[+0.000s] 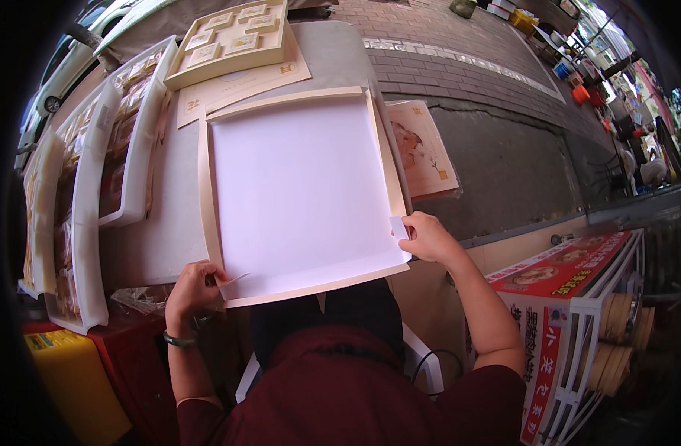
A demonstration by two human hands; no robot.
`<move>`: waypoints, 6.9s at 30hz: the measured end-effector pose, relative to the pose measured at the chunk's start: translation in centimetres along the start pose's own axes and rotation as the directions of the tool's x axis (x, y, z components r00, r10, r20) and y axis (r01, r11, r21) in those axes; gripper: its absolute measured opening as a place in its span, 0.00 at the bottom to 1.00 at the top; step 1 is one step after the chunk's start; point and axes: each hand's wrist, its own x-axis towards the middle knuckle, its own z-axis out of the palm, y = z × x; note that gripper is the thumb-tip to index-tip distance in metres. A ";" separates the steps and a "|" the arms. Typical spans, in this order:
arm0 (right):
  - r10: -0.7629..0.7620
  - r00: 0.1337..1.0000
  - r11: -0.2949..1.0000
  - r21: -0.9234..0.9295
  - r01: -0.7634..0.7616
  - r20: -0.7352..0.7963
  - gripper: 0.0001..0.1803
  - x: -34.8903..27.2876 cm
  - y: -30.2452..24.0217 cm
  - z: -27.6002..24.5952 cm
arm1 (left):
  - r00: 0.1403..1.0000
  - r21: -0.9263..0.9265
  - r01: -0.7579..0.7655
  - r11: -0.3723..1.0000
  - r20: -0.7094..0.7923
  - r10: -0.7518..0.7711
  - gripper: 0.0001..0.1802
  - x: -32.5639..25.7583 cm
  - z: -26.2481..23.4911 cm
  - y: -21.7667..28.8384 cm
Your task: The person assembles a large white and gold gift box by folding the cardboard sides upward and securing the corners together by hand.
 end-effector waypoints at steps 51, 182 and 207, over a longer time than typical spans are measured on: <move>-0.257 0.835 0.943 -0.316 0.106 -0.486 0.10 -1.4 1.7 5.3 | 1.000 -0.030 0.013 0.999 0.018 -0.012 0.10 0.1 0.0 -0.1; -0.555 0.831 0.734 -0.460 0.500 0.017 0.20 -2.5 1.2 -0.6 | 0.999 -0.081 0.013 0.997 -0.031 -0.015 0.10 0.1 0.7 -1.3; -0.466 0.874 0.879 -0.182 0.440 -0.138 0.07 -2.5 3.5 1.3 | 0.999 -0.029 0.034 0.999 -0.010 -0.035 0.08 0.1 0.2 -0.2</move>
